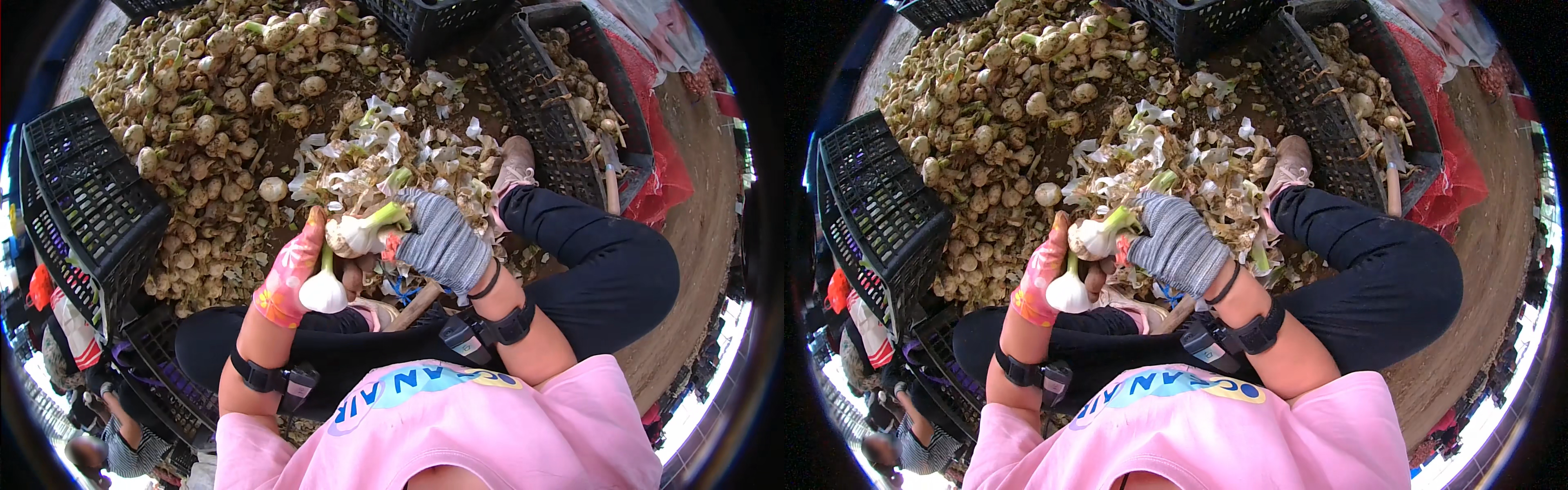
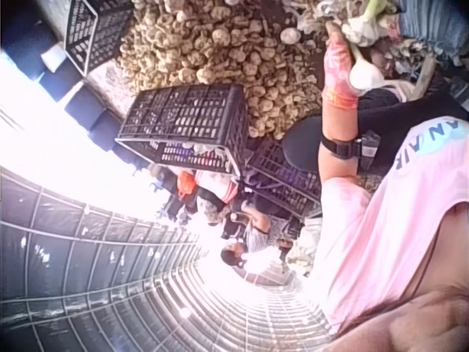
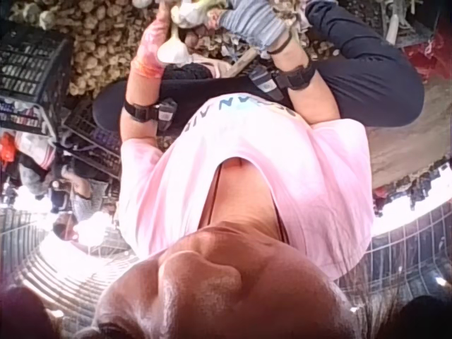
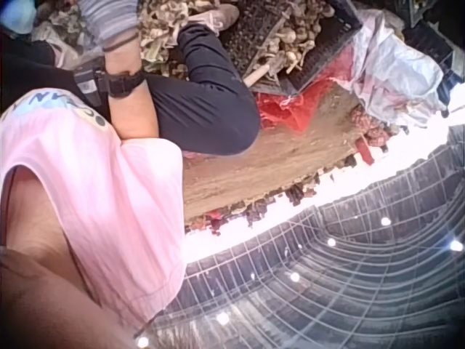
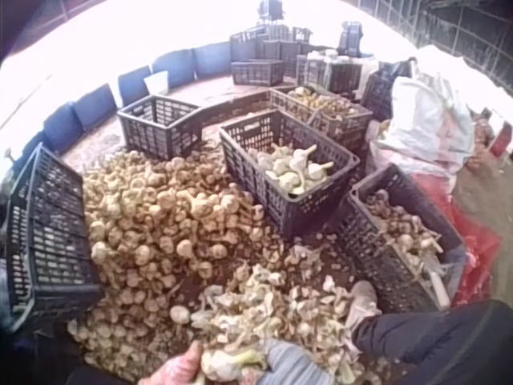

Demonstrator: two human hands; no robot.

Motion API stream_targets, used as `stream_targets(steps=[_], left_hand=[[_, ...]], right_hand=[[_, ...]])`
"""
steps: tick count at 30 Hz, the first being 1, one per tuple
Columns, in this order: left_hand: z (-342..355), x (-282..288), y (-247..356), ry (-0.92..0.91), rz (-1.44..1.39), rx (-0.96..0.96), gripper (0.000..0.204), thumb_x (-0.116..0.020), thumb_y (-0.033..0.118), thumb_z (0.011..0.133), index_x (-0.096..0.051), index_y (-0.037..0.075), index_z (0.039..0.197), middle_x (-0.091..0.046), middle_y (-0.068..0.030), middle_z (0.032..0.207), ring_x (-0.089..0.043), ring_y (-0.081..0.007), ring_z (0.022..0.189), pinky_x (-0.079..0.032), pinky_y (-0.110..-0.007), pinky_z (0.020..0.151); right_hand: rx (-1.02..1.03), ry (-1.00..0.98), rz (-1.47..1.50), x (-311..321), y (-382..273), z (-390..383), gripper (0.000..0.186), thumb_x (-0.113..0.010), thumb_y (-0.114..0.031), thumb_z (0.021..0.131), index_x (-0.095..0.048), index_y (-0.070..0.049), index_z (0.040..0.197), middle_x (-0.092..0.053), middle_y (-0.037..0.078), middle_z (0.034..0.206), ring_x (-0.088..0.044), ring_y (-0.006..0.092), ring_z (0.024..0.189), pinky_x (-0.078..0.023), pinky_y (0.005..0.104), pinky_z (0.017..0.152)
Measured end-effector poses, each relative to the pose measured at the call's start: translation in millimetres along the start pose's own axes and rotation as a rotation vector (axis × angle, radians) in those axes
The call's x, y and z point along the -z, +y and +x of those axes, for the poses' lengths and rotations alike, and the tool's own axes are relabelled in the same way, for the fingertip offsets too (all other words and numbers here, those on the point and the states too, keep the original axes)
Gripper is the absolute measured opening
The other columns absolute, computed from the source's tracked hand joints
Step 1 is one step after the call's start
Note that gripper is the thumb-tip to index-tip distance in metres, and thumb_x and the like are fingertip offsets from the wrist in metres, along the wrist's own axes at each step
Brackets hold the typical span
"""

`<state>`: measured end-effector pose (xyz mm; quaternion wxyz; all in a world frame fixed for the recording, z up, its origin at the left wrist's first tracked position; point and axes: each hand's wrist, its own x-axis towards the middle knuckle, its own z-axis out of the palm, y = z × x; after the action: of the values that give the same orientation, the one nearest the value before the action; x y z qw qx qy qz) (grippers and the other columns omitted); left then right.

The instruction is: The person sits on the ground and peels the outer layers of onions by hand, removing the dry skins and green tops. They place the cleaned onions into a black plastic crate and discard the peels onto a pile on the ground.

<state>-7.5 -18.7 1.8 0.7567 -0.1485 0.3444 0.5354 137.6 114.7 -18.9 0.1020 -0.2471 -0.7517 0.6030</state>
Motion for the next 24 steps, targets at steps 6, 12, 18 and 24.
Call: stream_targets(steps=[6,12,18,24], left_hand=[[7,7,-6,0.058,0.800,-0.455,0.054,-0.051,0.036,0.083,-0.037,0.002,0.122,-0.052,-0.0113,0.098,-0.053,-0.0120,0.076,-0.043,-0.020,0.063],[12,-1,-13,0.276,1.493,-0.958,0.057,-0.062,0.013,0.077,-0.034,0.005,0.126,-0.044,-0.0074,0.114,-0.049,-0.0141,0.092,-0.042,-0.023,0.073],[-1,6,10,0.080,0.409,-0.172,0.044,-0.050,0.033,0.085,-0.043,0.005,0.118,-0.051,-0.0035,0.074,-0.043,-0.0068,0.050,-0.036,-0.018,0.045],[8,-8,-4,0.300,0.801,-0.595,0.047,-0.056,0.031,0.080,-0.044,0.006,0.118,-0.053,0.0011,0.075,-0.038,-0.0043,0.045,-0.030,-0.018,0.042]], right_hand=[[-0.419,0.065,0.433,0,9,-3,0.019,-0.059,-0.018,0.075,-0.059,0.001,0.078,-0.058,0.007,0.062,-0.055,0.0168,0.053,-0.043,0.0291,0.048],[-0.773,0.044,0.868,-2,5,-7,0.014,-0.055,-0.015,0.078,-0.058,-0.001,0.082,-0.057,0.003,0.063,-0.053,0.0087,0.051,-0.042,0.0212,0.045],[-0.181,-0.035,0.261,-4,-6,-8,0.021,-0.053,-0.010,0.074,-0.052,0.003,0.091,-0.059,0.011,0.077,-0.057,0.0191,0.069,-0.046,0.0290,0.064],[-0.129,0.063,0.277,-7,-14,-6,0.024,-0.055,-0.011,0.073,-0.051,0.001,0.094,-0.056,0.013,0.091,-0.055,0.0234,0.079,-0.045,0.0294,0.071]])
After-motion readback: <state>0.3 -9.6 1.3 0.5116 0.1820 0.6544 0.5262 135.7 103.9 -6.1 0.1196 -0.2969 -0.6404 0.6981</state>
